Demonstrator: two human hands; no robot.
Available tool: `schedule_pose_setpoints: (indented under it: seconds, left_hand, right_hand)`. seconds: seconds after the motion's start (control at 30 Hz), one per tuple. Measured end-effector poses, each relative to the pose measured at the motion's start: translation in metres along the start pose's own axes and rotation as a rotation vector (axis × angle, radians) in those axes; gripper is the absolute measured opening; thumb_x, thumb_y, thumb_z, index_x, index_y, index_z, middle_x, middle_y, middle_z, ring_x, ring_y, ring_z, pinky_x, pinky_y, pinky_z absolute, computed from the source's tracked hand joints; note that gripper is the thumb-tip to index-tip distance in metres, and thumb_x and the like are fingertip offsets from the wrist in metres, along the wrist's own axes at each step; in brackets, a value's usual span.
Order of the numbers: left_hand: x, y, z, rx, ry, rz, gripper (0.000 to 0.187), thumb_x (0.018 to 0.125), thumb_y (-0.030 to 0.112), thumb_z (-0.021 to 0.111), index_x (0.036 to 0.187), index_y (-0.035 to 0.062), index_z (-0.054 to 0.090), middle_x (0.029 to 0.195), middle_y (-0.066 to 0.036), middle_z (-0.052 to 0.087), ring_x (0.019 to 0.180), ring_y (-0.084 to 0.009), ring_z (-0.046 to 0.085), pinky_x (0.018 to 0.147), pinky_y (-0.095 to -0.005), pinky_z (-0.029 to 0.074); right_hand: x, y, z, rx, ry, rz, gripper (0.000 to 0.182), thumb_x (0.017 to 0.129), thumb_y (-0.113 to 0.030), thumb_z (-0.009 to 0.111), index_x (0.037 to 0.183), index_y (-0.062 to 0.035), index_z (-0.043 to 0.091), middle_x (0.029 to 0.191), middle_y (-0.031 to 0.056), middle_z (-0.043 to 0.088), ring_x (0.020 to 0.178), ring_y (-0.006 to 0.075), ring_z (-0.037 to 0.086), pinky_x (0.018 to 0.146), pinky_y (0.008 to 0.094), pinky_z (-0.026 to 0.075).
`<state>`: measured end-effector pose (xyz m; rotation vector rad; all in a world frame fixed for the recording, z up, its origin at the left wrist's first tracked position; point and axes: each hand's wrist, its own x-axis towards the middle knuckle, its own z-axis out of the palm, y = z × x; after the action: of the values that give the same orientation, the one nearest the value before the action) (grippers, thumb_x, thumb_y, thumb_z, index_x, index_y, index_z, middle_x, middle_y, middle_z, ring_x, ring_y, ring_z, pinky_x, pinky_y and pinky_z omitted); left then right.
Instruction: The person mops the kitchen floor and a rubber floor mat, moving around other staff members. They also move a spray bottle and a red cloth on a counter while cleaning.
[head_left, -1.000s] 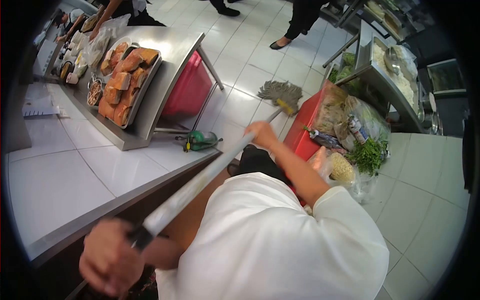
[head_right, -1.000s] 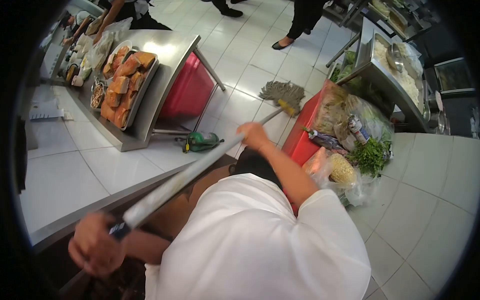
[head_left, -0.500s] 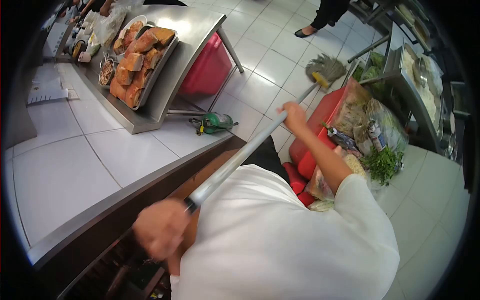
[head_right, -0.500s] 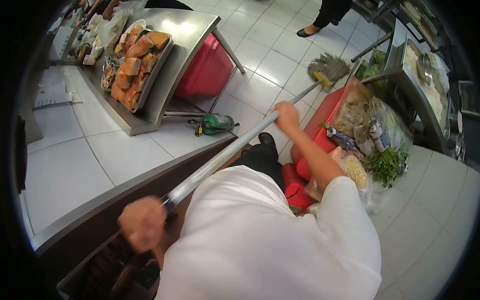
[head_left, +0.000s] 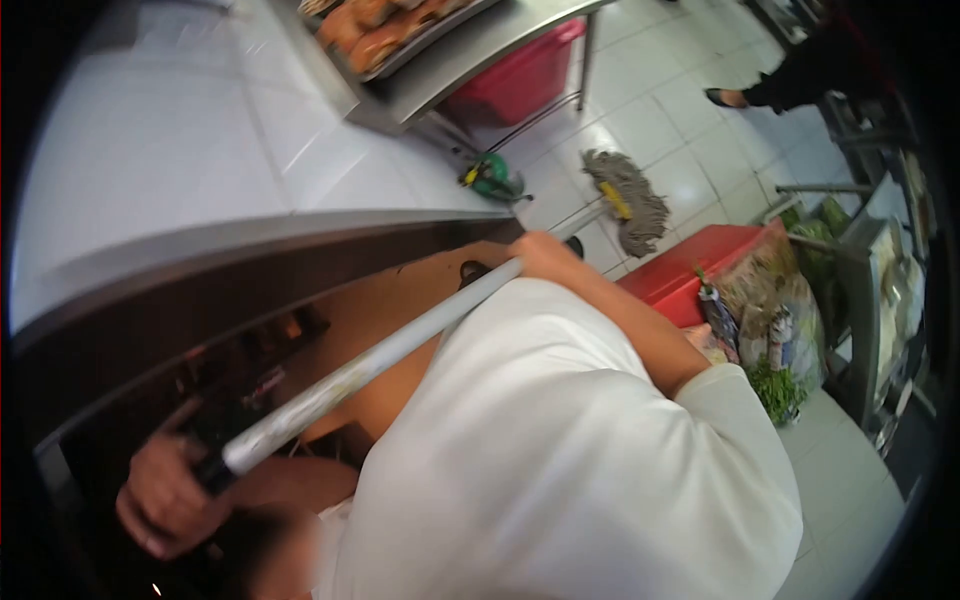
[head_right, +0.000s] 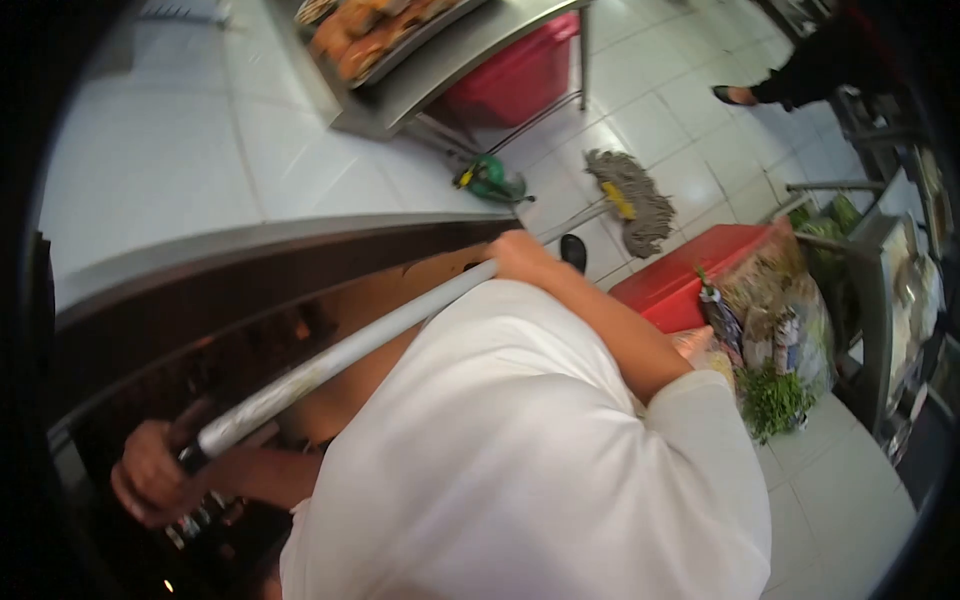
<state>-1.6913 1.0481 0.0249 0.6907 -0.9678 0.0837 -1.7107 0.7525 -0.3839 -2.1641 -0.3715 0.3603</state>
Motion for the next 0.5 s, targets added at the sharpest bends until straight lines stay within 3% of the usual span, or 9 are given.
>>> schedule_pose_setpoints:
  seconds: [0.07,0.13,0.2,0.27,0.33,0.4,0.5]
  left_hand:
    - [-0.033,0.015,-0.041,-0.214,-0.142,-0.168,0.011,0.084,0.004,0.064,0.079,0.0089,0.055,0.047,0.002,0.052,0.038,-0.0037,0.047,0.037,-0.0173,0.037]
    - [-0.046,-0.026,-0.034,0.026,-0.053,-0.184,0.015,0.085,0.008,0.063,0.075,0.0085,0.053,0.046,0.000,0.051,0.038,-0.0080,0.048,0.039,-0.0205,0.040]
    - [-0.066,-0.046,-0.046,0.119,-0.099,-0.293,0.014,0.085,0.009,0.061,0.074,0.0077,0.052,0.047,-0.002,0.052,0.039,-0.0125,0.049,0.044,-0.0253,0.045]
    - [-0.081,-0.066,-0.050,0.166,-0.062,-0.437,0.007,0.076,0.001,0.056,0.071,0.0060,0.055,0.049,-0.004,0.054,0.040,-0.0155,0.049,0.049,-0.0299,0.047]
    - [-0.104,-0.077,-0.060,0.185,-0.092,-0.518,0.015,0.063,-0.003,0.050,0.068,0.0033,0.062,0.050,-0.005,0.055,0.043,-0.0183,0.051,0.053,-0.0331,0.048]
    - [-0.112,-0.073,-0.081,0.130,-0.423,-0.625,0.015,0.079,0.004,0.051,0.071,0.0058,0.064,0.057,-0.004,0.058,0.054,-0.0177,0.056,0.061,-0.0349,0.048]
    - [-0.123,-0.041,-0.111,0.028,-0.643,-0.601,0.020,0.080,0.005,0.051,0.070,0.0047,0.068,0.058,-0.005,0.058,0.055,-0.0203,0.056,0.061,-0.0362,0.049]
  right_hand:
    - [-0.009,0.019,-0.002,-0.017,0.050,0.054,0.029,0.058,-0.019,0.073,0.083,-0.0044,0.073,0.079,0.0198,0.068,0.079,0.0400,0.066,0.073,0.0462,0.053]
    - [-0.015,0.051,-0.004,-0.109,0.069,0.119,0.028,0.057,-0.017,0.071,0.082,-0.0042,0.073,0.078,0.0189,0.068,0.079,0.0394,0.066,0.074,0.0457,0.053]
    - [-0.023,0.088,-0.006,-0.196,0.107,0.198,0.027,0.058,-0.015,0.070,0.082,-0.0050,0.073,0.080,0.0187,0.069,0.080,0.0388,0.066,0.074,0.0452,0.053]
    - [-0.034,0.116,-0.005,-0.345,0.218,0.284,0.022,0.059,-0.014,0.069,0.080,-0.0064,0.072,0.080,0.0170,0.068,0.082,0.0383,0.065,0.074,0.0450,0.053]
    - [-0.040,0.130,0.004,-0.398,0.356,0.374,0.017,0.061,-0.014,0.069,0.076,-0.0072,0.069,0.079,0.0154,0.067,0.082,0.0381,0.065,0.073,0.0459,0.052]
    - [-0.050,0.132,0.022,-0.409,0.452,0.432,0.013,0.061,-0.014,0.068,0.072,-0.0076,0.067,0.078,0.0151,0.066,0.082,0.0382,0.064,0.072,0.0475,0.052]
    - [-0.046,0.101,0.072,-0.374,0.527,0.448,0.012,0.061,-0.015,0.068,0.069,-0.0079,0.064,0.078,0.0157,0.064,0.082,0.0382,0.064,0.072,0.0498,0.051]
